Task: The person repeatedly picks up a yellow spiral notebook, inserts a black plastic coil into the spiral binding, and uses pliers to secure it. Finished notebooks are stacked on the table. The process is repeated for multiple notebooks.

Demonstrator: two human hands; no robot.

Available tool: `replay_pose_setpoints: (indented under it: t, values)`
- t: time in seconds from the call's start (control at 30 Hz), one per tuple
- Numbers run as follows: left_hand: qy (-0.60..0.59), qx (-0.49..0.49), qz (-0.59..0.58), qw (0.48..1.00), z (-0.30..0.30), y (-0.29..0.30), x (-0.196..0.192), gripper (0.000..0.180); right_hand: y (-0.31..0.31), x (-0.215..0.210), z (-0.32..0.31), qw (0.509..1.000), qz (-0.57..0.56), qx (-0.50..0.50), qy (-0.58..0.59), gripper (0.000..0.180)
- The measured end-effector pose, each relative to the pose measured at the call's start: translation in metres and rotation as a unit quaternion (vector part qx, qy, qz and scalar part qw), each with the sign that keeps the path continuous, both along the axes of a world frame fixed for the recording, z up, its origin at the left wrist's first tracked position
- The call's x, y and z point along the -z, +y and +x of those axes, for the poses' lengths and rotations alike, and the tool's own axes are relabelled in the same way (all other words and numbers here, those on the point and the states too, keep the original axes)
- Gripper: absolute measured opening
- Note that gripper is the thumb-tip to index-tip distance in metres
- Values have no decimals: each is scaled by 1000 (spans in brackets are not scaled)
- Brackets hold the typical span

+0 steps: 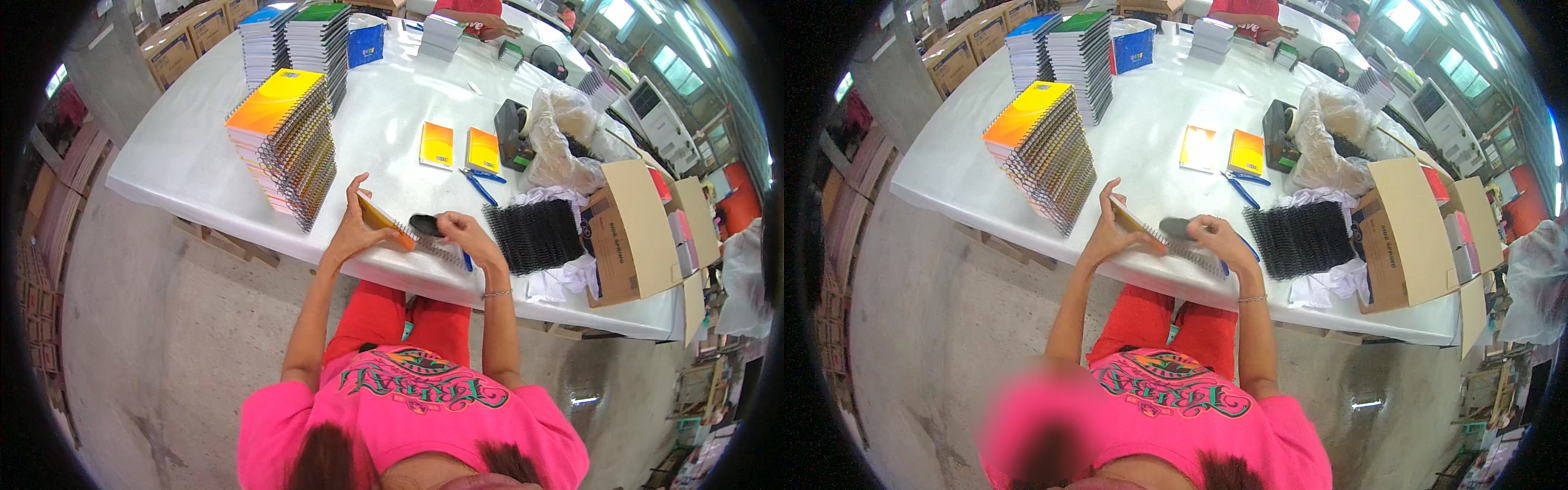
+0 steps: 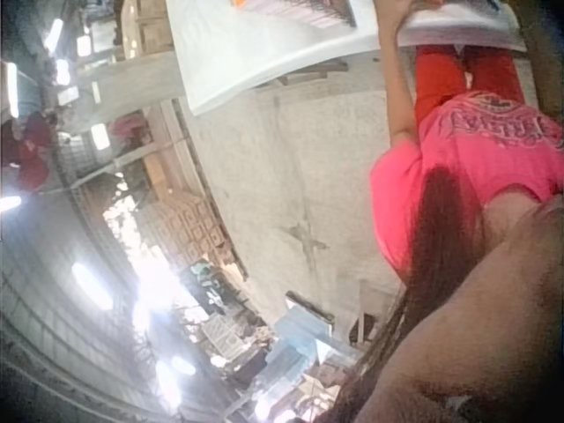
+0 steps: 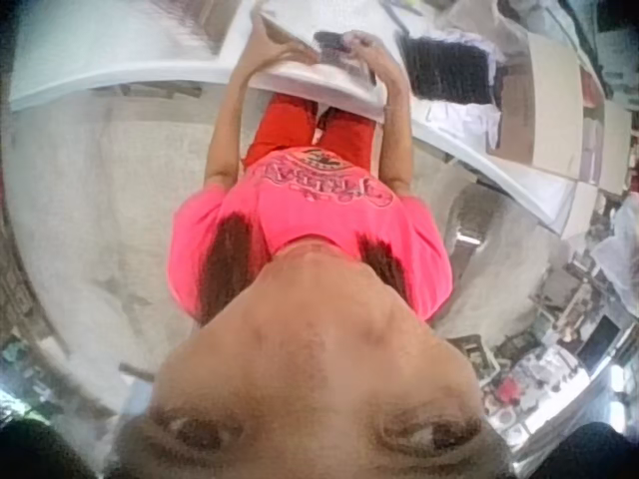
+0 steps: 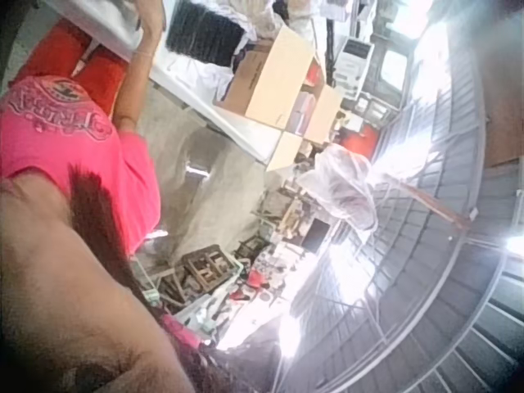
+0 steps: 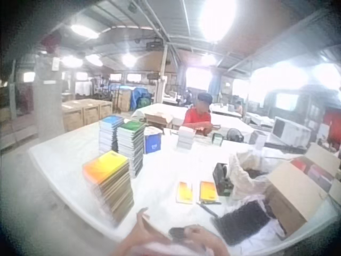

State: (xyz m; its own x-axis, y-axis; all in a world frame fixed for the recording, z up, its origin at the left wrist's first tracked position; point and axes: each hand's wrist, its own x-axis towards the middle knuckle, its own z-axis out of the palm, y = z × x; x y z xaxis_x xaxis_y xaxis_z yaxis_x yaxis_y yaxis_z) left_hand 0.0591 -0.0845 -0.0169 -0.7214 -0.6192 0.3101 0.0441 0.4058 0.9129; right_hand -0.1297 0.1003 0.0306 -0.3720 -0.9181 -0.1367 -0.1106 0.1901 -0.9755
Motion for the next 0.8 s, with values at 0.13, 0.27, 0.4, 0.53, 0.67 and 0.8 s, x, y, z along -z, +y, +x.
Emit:
replay_pose_setpoints:
  t: [0.13, 0.27, 0.4, 0.53, 0.67, 0.8]
  values:
    - [-5, -4, -5, 1000, 4, -2, 2, 129, 6, -18, 6, 979, -87, -67, -171, 38]
    - [-21, 16, 22, 999, 3, -2, 3, 126, 0, -11, 1, 990, -18, -13, 139, 33]
    - [-16, 34, 15, 999, 3, -2, 1, 119, 4, -10, 10, 997, 12, -48, 67, 28]
    - [-14, 28, 32, 999, 4, -6, -3, 114, -8, -36, 15, 988, -84, -19, -132, 34]
    - [-16, 41, 33, 998, 5, -3, -5, 112, -21, -39, 11, 993, 37, -3, 114, 39]
    - [-5, 34, 17, 999, 5, -3, -3, 110, -22, -41, 16, 993, -13, -21, 118, 37]
